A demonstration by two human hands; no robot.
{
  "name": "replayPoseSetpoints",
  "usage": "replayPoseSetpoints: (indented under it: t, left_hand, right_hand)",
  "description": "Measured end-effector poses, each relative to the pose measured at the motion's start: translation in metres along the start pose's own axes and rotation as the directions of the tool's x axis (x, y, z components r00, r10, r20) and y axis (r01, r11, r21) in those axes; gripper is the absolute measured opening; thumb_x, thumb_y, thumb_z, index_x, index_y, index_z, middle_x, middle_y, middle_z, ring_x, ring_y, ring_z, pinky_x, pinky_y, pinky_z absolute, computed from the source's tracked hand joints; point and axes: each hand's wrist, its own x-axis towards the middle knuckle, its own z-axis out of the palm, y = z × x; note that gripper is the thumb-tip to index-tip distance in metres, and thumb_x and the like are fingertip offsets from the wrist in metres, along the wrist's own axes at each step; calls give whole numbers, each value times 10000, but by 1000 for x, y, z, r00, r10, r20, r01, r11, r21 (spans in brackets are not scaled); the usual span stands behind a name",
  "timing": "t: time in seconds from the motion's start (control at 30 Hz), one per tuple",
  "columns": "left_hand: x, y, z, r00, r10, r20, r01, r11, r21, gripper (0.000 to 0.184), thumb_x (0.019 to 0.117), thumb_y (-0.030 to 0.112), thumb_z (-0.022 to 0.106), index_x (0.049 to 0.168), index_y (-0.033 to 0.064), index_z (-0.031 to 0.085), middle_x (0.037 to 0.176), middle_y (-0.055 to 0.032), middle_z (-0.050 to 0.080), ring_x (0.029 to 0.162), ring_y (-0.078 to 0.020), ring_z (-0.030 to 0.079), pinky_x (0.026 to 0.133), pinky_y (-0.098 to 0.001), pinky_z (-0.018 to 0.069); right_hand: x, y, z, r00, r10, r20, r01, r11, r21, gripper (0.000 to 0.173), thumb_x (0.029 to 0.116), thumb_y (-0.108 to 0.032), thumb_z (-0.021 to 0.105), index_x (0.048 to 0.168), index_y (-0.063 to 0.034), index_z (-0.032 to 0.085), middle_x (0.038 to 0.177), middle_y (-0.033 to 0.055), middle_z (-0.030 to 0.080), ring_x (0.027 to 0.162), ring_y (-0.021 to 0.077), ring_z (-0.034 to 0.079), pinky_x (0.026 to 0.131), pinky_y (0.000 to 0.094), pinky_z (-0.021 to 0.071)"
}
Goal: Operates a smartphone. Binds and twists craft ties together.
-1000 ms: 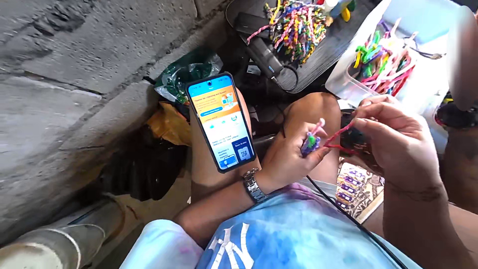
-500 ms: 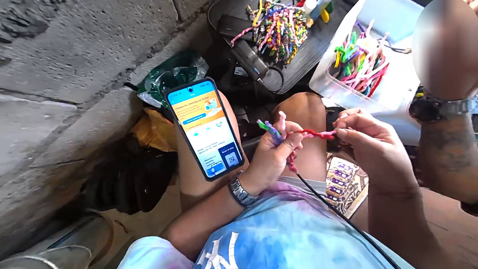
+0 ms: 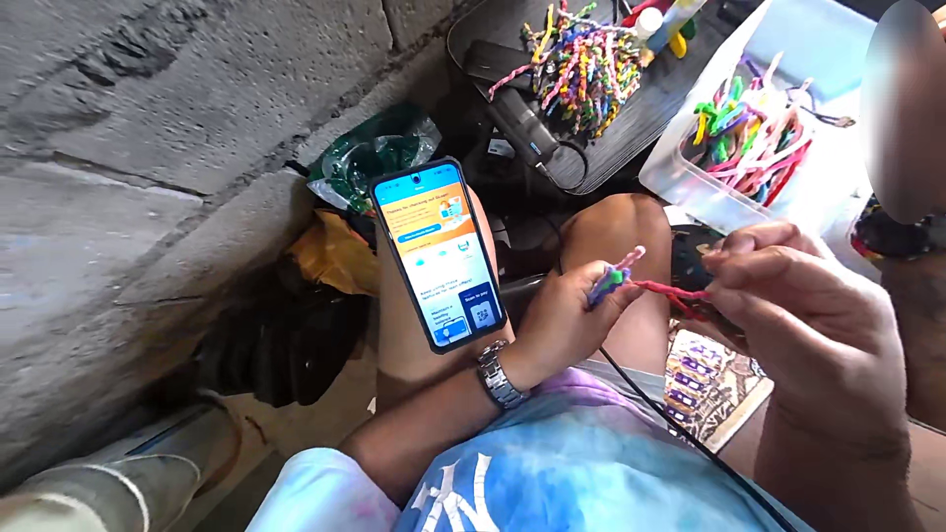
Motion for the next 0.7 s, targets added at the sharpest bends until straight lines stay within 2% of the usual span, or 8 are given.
replayPoseSetpoints:
  t: [0.07, 0.17, 0.27, 0.33, 0.4, 0.47, 0.57, 0.7]
  left_hand:
    - [-1, -1, 1, 999, 43, -20, -42, 998, 53, 174, 984, 187, 669, 934, 22, 686, 748, 27, 595, 644, 18, 520, 609, -160, 447]
    - [-2, -4, 4, 994, 107, -38, -102, 987, 121, 155, 960, 166, 686, 919, 18, 670, 751, 9, 596, 665, 4, 526, 629, -172, 445]
    - [-3, -1, 5, 989, 131, -66, -117, 976, 183, 93, 943, 105, 640, 932, 14, 662, 761, -4, 593, 662, -4, 526, 620, -166, 446]
    - [-4, -1, 7, 988, 127, -92, -107, 975, 195, 82, 941, 85, 594, 959, 8, 616, 743, -5, 562, 649, -15, 517, 613, -178, 441]
    - [-6, 0, 6, 992, 90, -93, -85, 995, 55, 104, 993, 63, 535, 1037, -25, 568, 758, -14, 573, 652, -33, 557, 624, -200, 495]
    - [-7, 5, 6, 997, 54, -54, -65, 971, -231, 51, 1053, 48, 460, 1030, 19, 496, 727, 19, 567, 605, -31, 576, 576, -207, 537]
    - [-8, 8, 7, 999, 34, 4, -26, 832, -554, 118, 1070, 45, 399, 1011, 89, 490, 722, 47, 531, 585, -35, 537, 556, -213, 519]
    - [-8, 6, 7, 999, 31, 39, 9, 664, -747, 167, 1078, 72, 387, 1005, 130, 525, 728, 54, 530, 619, -30, 528, 597, -197, 486]
  right_hand:
    - [-7, 4, -1, 1000, 11, -4, -11, 999, 31, 93, 965, -275, 645, 998, -240, 724, 1096, -120, 592, 1009, 13, 583, 853, 186, 511]
    - [-12, 2, 1, 999, 1, -50, -1, 1000, -15, 94, 960, -265, 650, 1001, -229, 727, 1093, -114, 584, 985, 3, 587, 831, 170, 518]
    - [-15, 0, 4, 998, 0, -65, -7, 994, -109, 99, 949, -281, 651, 970, -227, 731, 1090, -102, 586, 999, 9, 579, 825, 175, 505]
    - [-16, 0, 6, 998, -3, -56, -4, 992, -128, 103, 951, -293, 652, 962, -219, 724, 1085, -93, 587, 992, 7, 581, 807, 166, 506]
    - [-17, 2, 6, 999, 8, -42, -12, 995, -94, 110, 957, -297, 646, 969, -220, 724, 1089, -99, 587, 1014, 6, 578, 828, 168, 511]
    - [-16, 8, 5, 998, 48, -44, -48, 999, -8, 114, 970, -316, 642, 983, -233, 718, 1070, -120, 594, 1002, 2, 574, 832, 175, 500]
    - [-15, 17, 2, 990, 132, -55, -123, 984, 130, 74, 969, -277, 645, 965, -231, 703, 1015, -113, 594, 937, 1, 585, 786, 161, 516]
    - [-12, 21, -1, 981, 182, -62, -168, 967, 190, 52, 956, -247, 658, 935, -229, 702, 1017, -101, 602, 957, 14, 600, 811, 176, 537]
